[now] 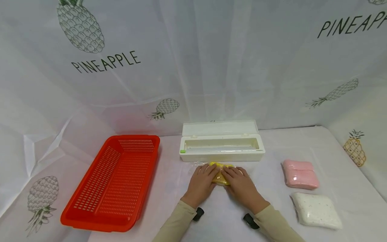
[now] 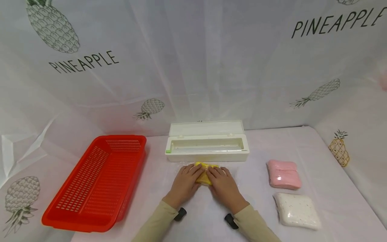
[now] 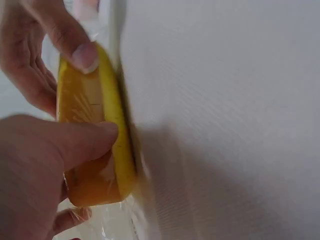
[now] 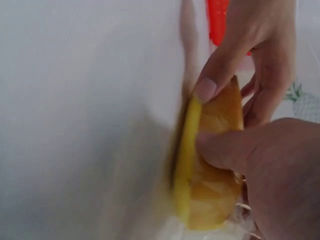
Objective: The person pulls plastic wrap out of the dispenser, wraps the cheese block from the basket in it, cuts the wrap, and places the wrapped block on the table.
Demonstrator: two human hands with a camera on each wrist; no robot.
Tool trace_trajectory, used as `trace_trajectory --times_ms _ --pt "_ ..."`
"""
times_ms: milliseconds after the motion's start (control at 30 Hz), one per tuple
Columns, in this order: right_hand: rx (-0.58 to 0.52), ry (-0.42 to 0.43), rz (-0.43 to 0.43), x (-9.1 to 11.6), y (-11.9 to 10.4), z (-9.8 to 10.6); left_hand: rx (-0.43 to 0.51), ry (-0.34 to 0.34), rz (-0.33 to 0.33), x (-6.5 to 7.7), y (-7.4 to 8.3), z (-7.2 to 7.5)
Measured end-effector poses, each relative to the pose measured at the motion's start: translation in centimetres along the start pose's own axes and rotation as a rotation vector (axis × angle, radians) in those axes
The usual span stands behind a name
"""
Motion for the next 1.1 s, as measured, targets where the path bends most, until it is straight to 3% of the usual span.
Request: trace_trajectory --times_ms 233,400,500,633,800,900,1100 --pt "-0.006 -0.042 0.006 1.3 -2.3 1.2 0.212 -0.021 -0.081 1.0 0.0 0.3" --pt "-0.156 -0.07 0.009 2.6 -3.1 2.4 0.371 0.028 -0.194 1.5 0.5 1.2" --pt "-0.254 -0.023 0.07 3.6 -3.0 3.3 0.409 0.046 -0.24 1.8 1.0 1.8" --pt "-0.298 0.035 0.144 5.4 -2.3 3.8 0.361 0.06 -0.248 2.6 1.5 2.1" --pt "-0.236 -0.032 0.148 6.9 -1.9 2.4 0.291 0.04 -0.273 4.0 2.1 1.9" --pt "-0.222 -0.032 0.161 7.1 -2.1 1.7 0.25 0.006 -0.293 4.7 2.7 1.6" --pt "-0.287 0.11 0.166 6.3 -2.4 1.9 0.191 -0.014 -0.29 5.5 3.4 1.2"
Point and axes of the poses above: each hand's wrist, its own x-axis away from the middle knuckle, its own z-axis out of the back of the hand, y = z × x, the point moved 10 cm from there along -x, towards the middle knuckle, and after that the axes turned 10 degrees about -x, right-handed, at the moved point
